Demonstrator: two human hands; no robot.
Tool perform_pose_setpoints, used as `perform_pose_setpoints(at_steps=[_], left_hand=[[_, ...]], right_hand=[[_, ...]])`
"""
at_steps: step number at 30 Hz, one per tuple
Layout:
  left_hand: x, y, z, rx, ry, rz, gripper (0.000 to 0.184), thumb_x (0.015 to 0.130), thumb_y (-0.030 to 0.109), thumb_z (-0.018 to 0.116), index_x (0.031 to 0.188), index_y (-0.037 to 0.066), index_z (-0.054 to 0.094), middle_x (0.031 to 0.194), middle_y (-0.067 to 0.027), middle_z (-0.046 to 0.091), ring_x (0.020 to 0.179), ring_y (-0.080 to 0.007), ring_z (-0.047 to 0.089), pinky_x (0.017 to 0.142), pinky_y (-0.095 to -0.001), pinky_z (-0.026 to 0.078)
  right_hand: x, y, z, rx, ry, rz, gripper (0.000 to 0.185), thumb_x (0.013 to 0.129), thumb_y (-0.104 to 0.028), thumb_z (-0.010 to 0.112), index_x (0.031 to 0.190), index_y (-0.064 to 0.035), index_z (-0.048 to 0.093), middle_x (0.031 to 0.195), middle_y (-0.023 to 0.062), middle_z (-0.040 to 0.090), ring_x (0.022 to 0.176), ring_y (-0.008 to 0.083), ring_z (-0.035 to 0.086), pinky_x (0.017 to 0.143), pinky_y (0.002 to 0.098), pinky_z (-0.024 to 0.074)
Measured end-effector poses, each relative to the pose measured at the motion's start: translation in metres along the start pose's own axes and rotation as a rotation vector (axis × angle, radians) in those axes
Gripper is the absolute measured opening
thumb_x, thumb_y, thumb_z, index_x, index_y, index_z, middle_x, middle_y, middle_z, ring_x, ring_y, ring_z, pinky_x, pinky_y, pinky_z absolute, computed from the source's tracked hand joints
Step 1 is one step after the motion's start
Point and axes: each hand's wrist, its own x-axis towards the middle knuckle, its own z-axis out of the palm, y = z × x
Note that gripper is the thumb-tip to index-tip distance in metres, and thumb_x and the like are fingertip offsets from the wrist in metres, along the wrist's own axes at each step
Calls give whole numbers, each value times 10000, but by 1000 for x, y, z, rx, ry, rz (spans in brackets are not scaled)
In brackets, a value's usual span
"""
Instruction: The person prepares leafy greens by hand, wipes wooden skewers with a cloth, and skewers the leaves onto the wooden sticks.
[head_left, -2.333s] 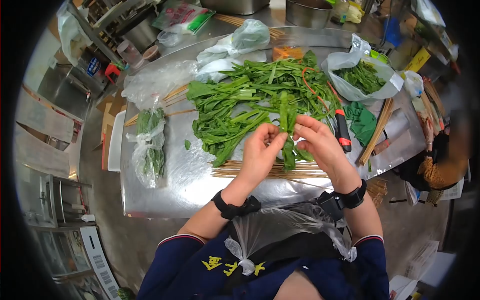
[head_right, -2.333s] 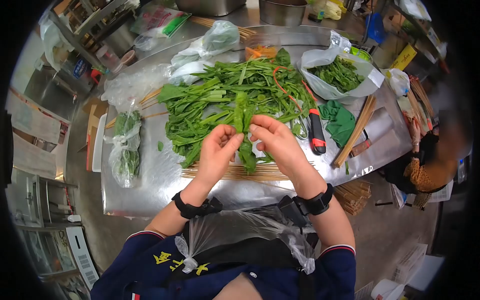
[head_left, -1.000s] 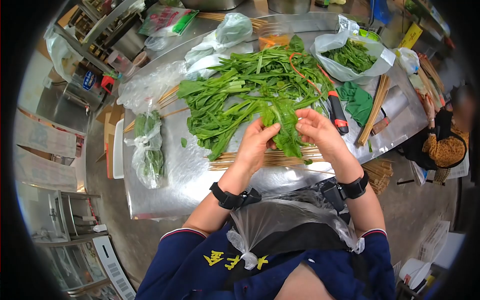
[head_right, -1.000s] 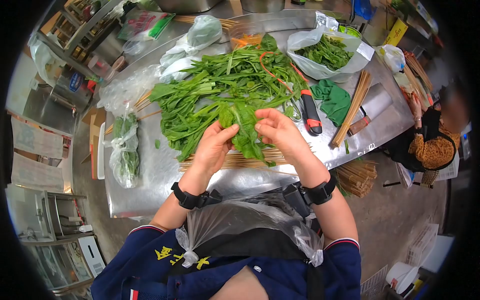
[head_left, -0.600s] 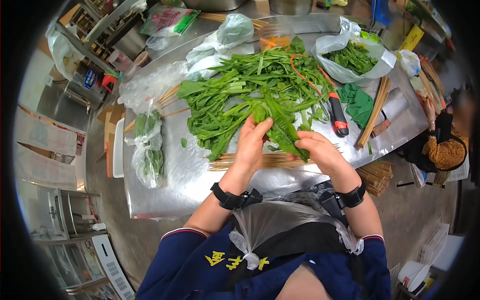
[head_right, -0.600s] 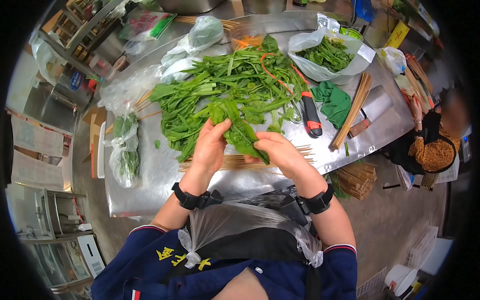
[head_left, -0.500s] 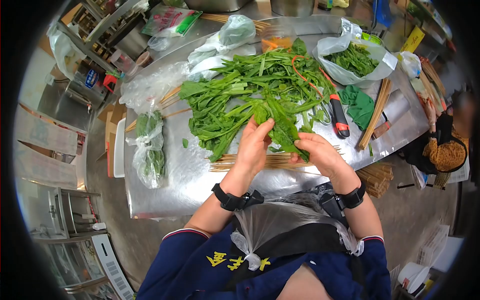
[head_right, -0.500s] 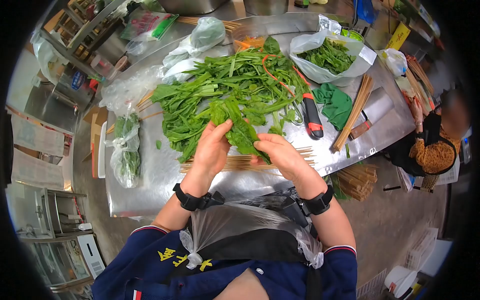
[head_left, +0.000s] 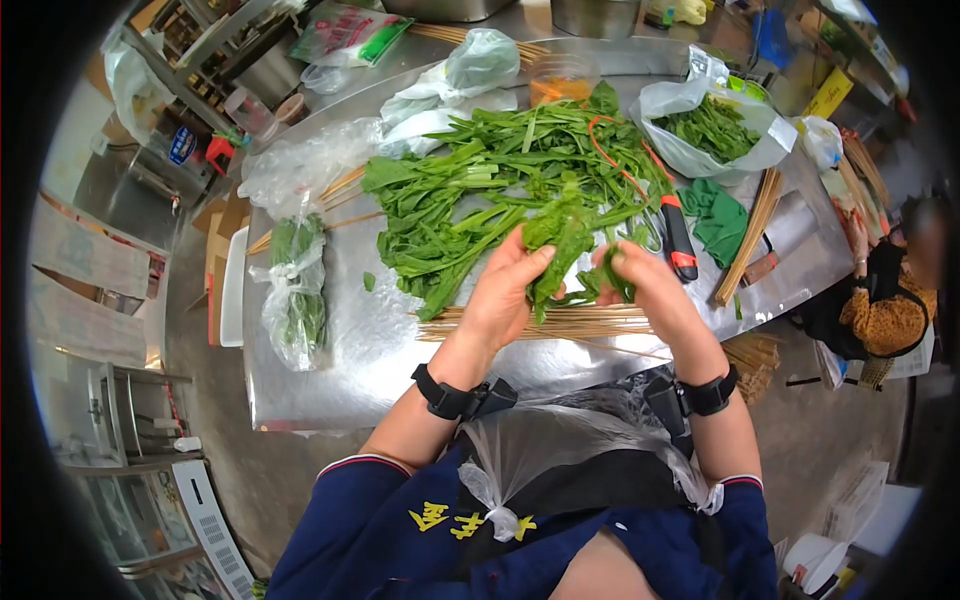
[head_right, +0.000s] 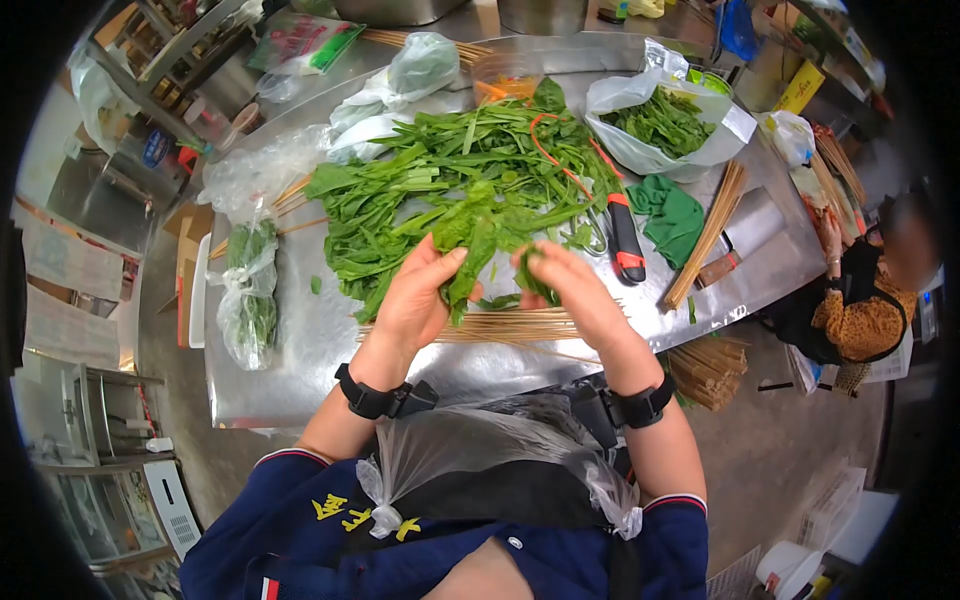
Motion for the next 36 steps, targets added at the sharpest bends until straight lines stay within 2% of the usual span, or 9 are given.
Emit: perform_pose_setpoints(at_steps=[10,14,23,25,28,30,32,33,36], left_hand=[[-6,-21,-4,226,-130,-359,254,893,234,477,995,6,521,788,-48,571,597,-127,544,531,-245,452],[-8,-26,0,200,-171,-392,270,891,277,490,879,15,550,719,-36,560,542,-107,504,494,-229,415],[-18,-28,-11,470,-376,-274,288,890,296,495,893,12,540,723,-26,551,574,-89,499,526,-211,405],[-18,-31,-17,253,48,-144,285,897,289,481,965,15,520,813,-34,562,653,-106,529,586,-233,439],[-16,-24,-27,89,151,-125,304,898,283,480,1044,16,496,921,-47,560,785,-130,541,675,-273,456],[-17,-24,-25,48,153,-112,300,892,257,494,1069,15,492,981,-56,552,878,-133,519,722,-300,448],[-20,-30,-24,182,205,-65,258,899,240,485,1023,19,532,964,-33,546,844,-80,503,681,-233,431],[-19,-32,-28,189,192,-63,258,899,240,485,1023,19,532,964,-33,546,844,-80,503,681,-233,431],[-14,-40,-32,414,349,98,215,893,217,492,946,19,557,932,-41,567,801,-81,519,660,-230,426]], right_hand=[[7,-6,17,-242,37,-206,297,835,-232,583,1024,-6,549,907,18,597,796,61,534,684,221,446],[3,-5,12,-201,-120,46,257,877,-278,520,926,-28,551,833,12,590,679,62,531,602,213,446],[9,4,1,802,-42,213,261,894,-329,482,829,-77,490,611,-65,324,478,33,268,399,163,225],[15,-21,0,409,316,-153,221,896,-286,488,854,-69,493,646,-34,400,510,44,329,431,179,261],[24,-70,-2,-181,549,-803,267,903,-269,474,974,-16,517,698,-7,471,579,52,397,534,182,348],[46,-76,-21,-324,630,-815,478,841,-282,556,1181,22,416,818,71,559,699,159,525,657,275,427],[76,-53,-43,-1288,765,-749,763,744,-291,643,1301,36,237,1062,205,538,940,325,541,806,392,417],[76,-39,-54,-1169,661,-403,942,673,-289,686,1337,33,100,1217,279,414,1104,395,435,887,437,367],[56,-12,-58,-1205,569,-619,612,749,-212,639,1238,38,368,1173,223,482,1056,316,500,880,381,402]])
